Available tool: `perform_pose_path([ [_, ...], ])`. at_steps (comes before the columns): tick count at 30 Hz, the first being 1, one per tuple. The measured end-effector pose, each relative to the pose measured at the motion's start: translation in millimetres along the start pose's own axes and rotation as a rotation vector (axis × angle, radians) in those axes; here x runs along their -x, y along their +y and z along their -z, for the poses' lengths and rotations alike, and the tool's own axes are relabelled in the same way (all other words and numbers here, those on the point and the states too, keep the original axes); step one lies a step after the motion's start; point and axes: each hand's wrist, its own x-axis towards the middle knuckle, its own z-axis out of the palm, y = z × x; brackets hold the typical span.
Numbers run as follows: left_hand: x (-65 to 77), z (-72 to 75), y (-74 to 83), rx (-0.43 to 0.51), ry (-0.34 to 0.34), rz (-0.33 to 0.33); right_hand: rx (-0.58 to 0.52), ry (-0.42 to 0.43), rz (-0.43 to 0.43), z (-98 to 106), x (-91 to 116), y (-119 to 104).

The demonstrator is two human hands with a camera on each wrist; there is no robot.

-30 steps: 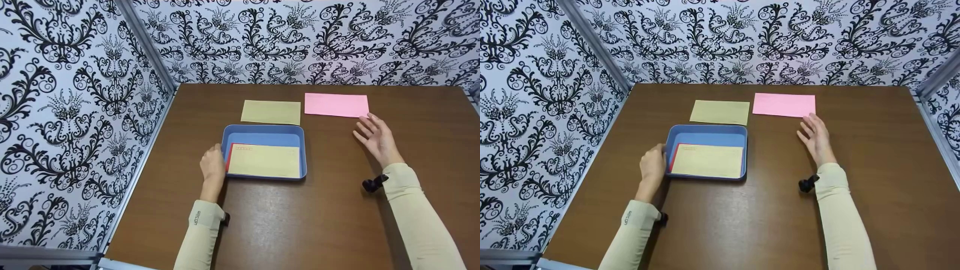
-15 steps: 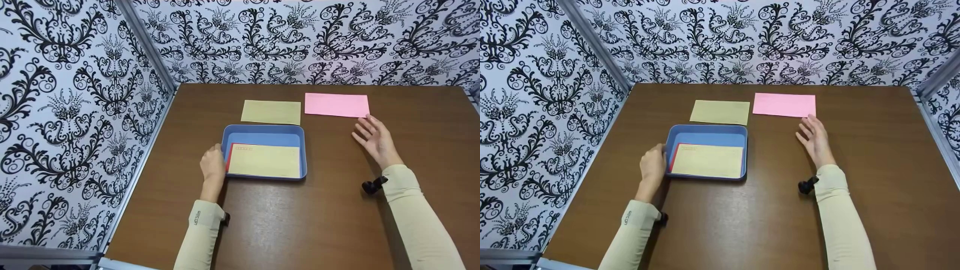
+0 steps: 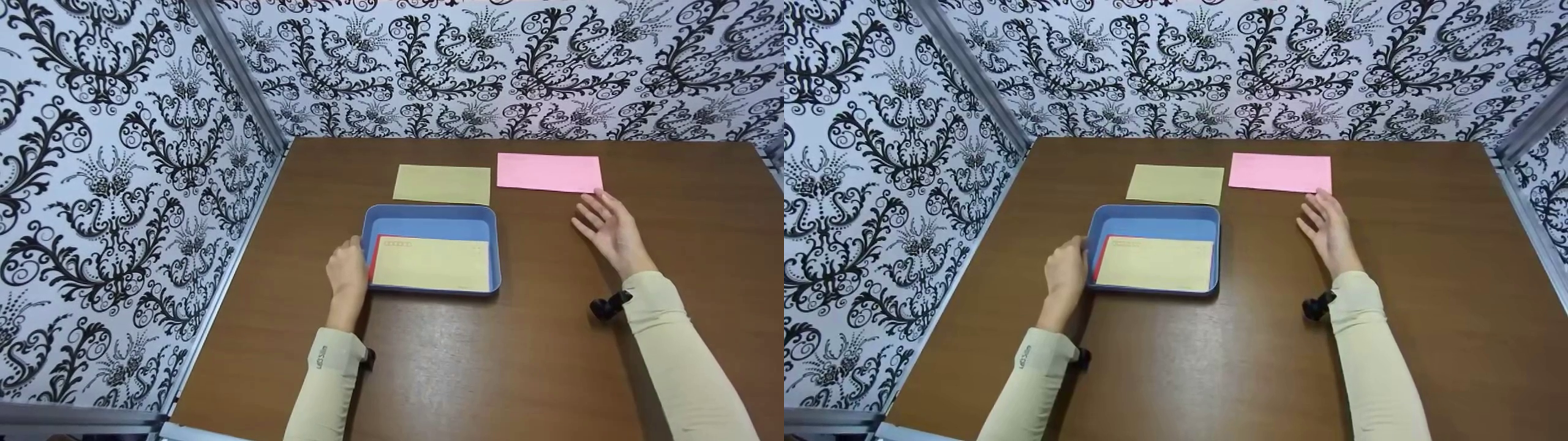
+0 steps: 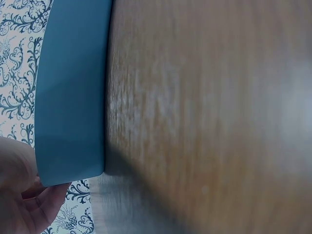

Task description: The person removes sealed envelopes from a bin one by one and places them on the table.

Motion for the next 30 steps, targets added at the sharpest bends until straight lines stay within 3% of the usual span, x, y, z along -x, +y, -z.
perform_pose_path([
  [30, -0.7, 0.3, -0.5, -0.001, -0.023, 0.019, 0.032, -0.097, 0.027, -8.9, -1.1, 10.3],
])
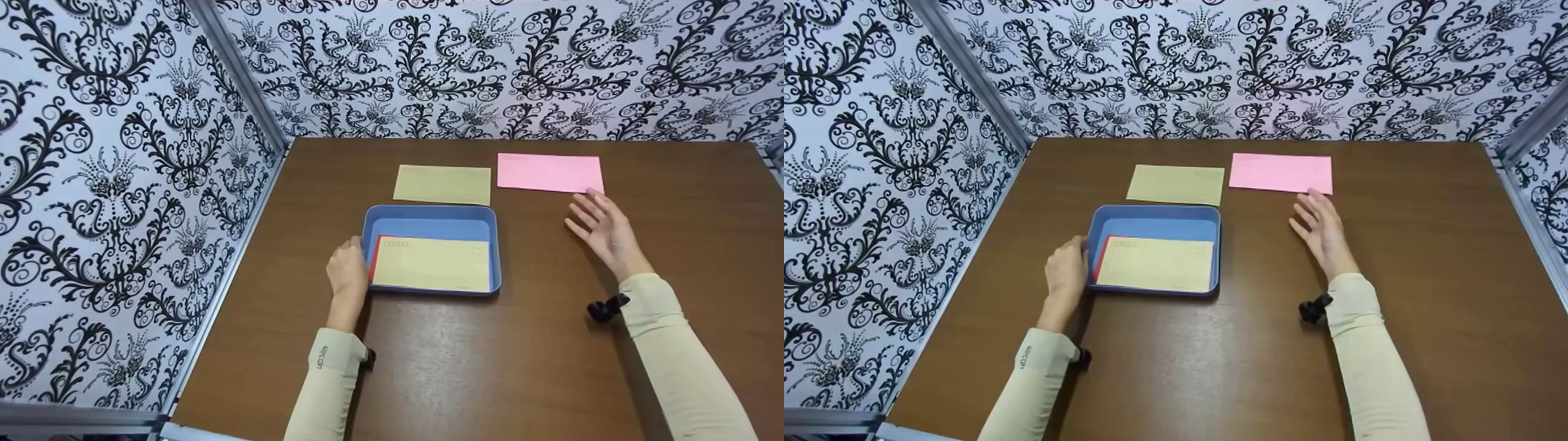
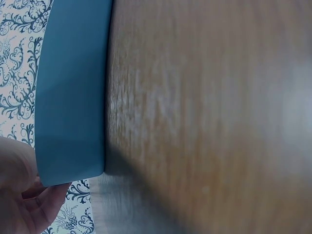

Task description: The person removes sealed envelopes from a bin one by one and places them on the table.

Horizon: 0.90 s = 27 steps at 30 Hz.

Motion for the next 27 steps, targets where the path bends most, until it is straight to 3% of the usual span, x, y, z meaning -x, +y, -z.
perform_pose_path([
  [8, -0.2, 0.4, -0.2, 0.009, -0.023, 0.01, 0.027, -0.003, -0.004, -4, 0, 1],
  [27, -0.2, -0.6, -0.2, 0.002, 0.006, -0.017, 0.052, -0.039, 0.004, -13, 1, 4],
])
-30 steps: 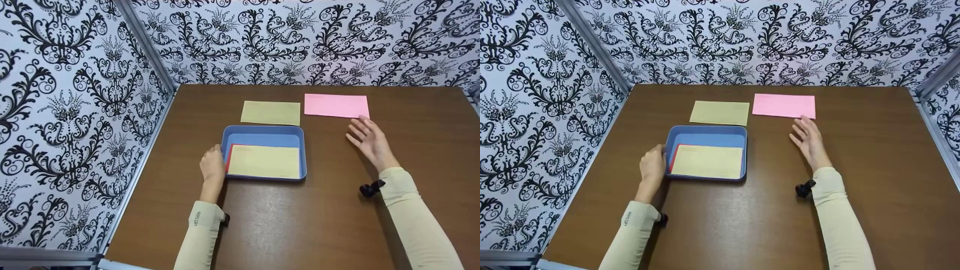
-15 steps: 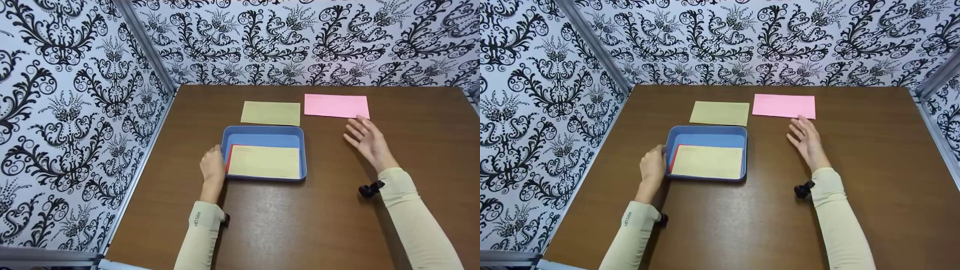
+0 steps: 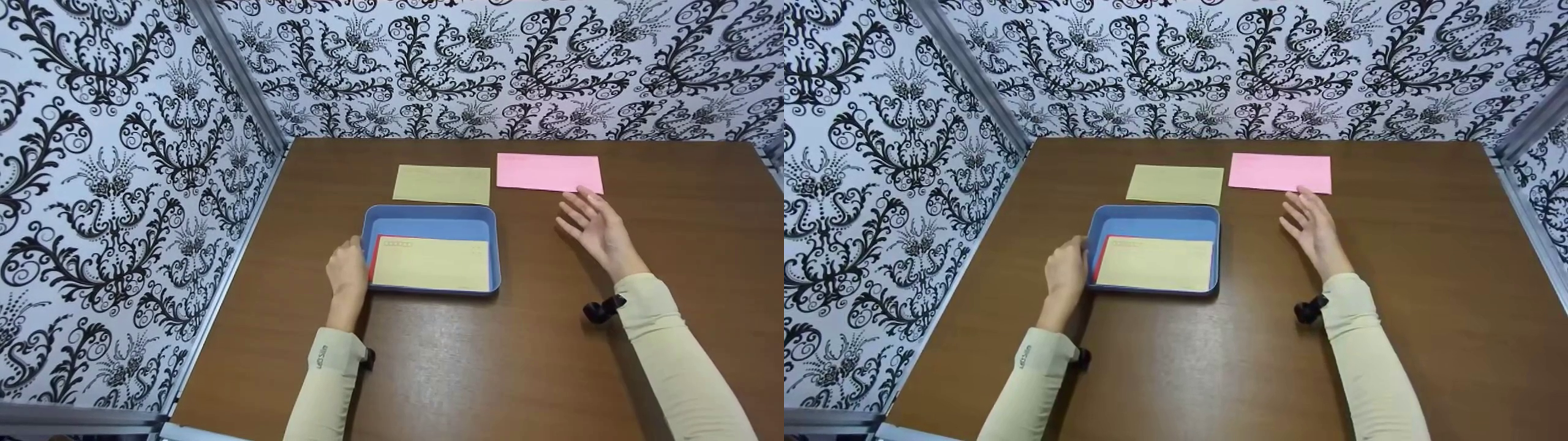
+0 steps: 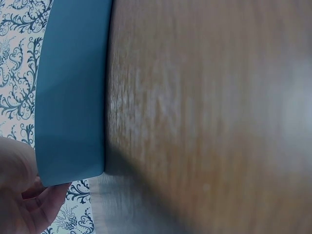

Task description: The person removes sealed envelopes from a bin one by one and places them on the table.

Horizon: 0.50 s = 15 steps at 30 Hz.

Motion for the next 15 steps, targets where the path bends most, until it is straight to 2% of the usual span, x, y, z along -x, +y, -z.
perform_pose_path([
  [12, -0.7, -0.7, -0.2, -0.002, -0.016, 0.008, 0.079, 0.018, 0.004, -4.1, 0.3, 5.5],
  [15, 0.1, 0.4, 0.5, -0.001, -0.019, 0.012, 0.058, 0.016, -0.002, -3.9, 0.0, 6.5],
])
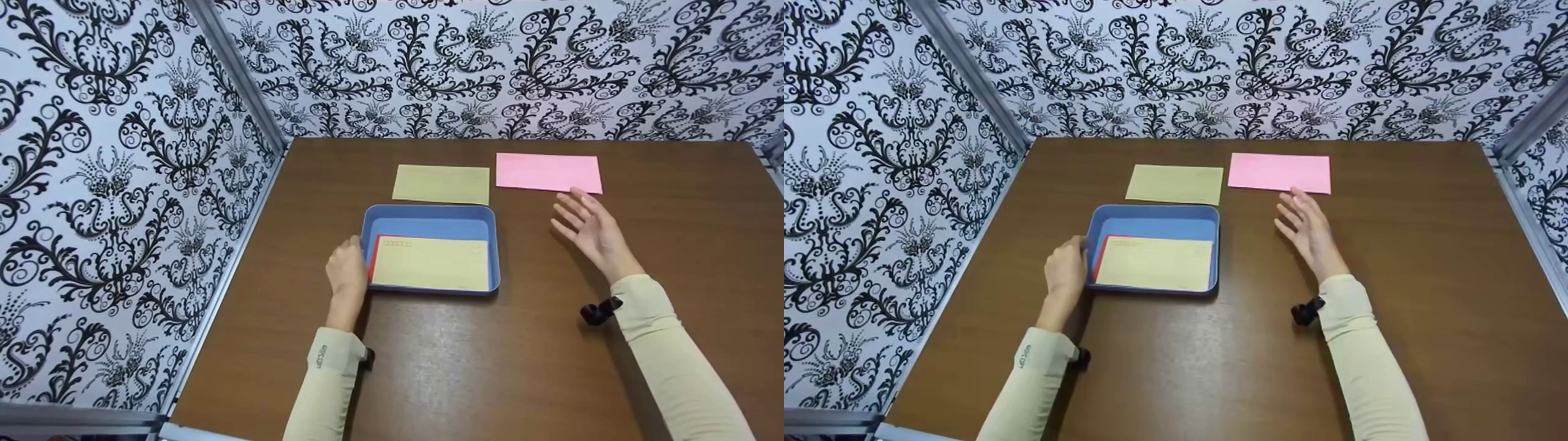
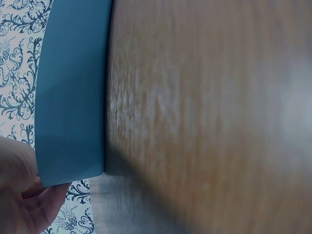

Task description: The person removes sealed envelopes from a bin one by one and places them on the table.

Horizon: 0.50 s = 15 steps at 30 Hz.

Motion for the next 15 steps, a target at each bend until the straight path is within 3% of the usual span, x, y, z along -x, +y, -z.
perform_pose_path([
  [5, 0.7, 1.1, 1.0, -0.006, 0.001, 0.009, -0.034, -0.013, -0.008, -1.3, 0.0, 0.9],
  [15, 1.4, 1.7, 1.3, -0.008, 0.02, 0.001, 0.038, -0.022, -0.002, -4.6, 0.7, 5.8],
])
